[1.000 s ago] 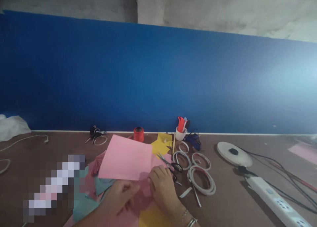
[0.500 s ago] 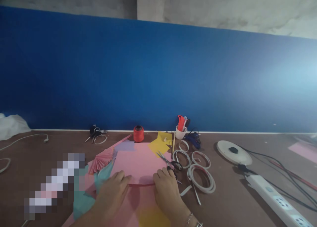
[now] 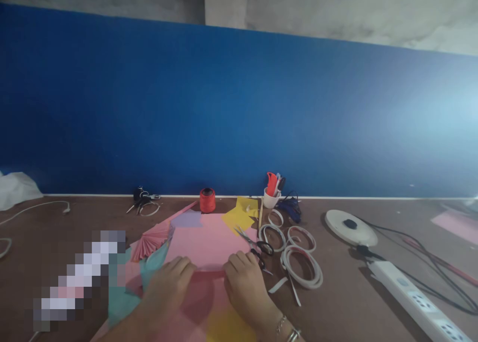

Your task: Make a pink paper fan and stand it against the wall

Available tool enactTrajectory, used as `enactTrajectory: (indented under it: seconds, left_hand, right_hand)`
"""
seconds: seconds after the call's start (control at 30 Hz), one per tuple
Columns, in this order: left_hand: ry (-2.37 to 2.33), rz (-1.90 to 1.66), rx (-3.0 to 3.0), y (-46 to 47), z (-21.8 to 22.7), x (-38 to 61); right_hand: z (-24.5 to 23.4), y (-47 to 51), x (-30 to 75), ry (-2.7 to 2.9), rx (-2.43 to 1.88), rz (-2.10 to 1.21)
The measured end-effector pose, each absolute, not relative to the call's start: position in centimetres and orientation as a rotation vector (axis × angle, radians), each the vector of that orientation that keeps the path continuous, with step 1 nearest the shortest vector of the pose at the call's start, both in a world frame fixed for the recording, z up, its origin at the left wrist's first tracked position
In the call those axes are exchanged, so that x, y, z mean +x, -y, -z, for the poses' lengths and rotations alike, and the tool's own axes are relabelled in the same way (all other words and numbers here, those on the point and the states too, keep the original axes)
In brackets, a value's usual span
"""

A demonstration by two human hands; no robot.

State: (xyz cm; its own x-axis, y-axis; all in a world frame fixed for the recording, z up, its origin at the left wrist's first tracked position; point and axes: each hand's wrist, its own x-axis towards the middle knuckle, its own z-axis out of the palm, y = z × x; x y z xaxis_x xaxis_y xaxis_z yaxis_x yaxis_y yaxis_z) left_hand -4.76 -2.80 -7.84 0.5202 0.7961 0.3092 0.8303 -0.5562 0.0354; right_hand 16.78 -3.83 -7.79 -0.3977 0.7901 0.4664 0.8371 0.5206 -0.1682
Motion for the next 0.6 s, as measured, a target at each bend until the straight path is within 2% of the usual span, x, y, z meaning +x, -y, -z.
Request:
enactTrajectory:
  seconds: [0.1, 0.17, 0.23, 0.4, 0.5, 0.6]
  left_hand:
    - [1.138, 0.899, -2.491, 2.2, 7.9, -5.4]
    - [1.053, 1.007, -2.464, 1.9, 7.8, -5.5]
    - [1.132, 0.871, -2.552, 1.9, 7.8, -5.3]
    - [1.452, 0.098, -2.829, 2.6, 7.6, -4.4]
    - [1.551, -0.005, -2.888, 2.9, 7.1, -4.3]
    - [1.662, 0.117, -2.93, 2.7, 6.8, -4.4]
  right_hand:
    - [7.5, 3.8, 16.7, 2.081, -1.237, 0.202]
    - [7.4, 3.7, 16.8, 2.05, -1.231, 0.234]
    - [7.5, 3.6, 16.8, 2.134, -1.294, 0.223]
    - [7.2, 3.4, 17.1, 2.501, -1.517, -0.03]
    - [6.6, 3.4, 17.4, 2.514, -1.546, -0.2]
    - [6.3, 3.3, 17.7, 2.42, -1.505, -0.324]
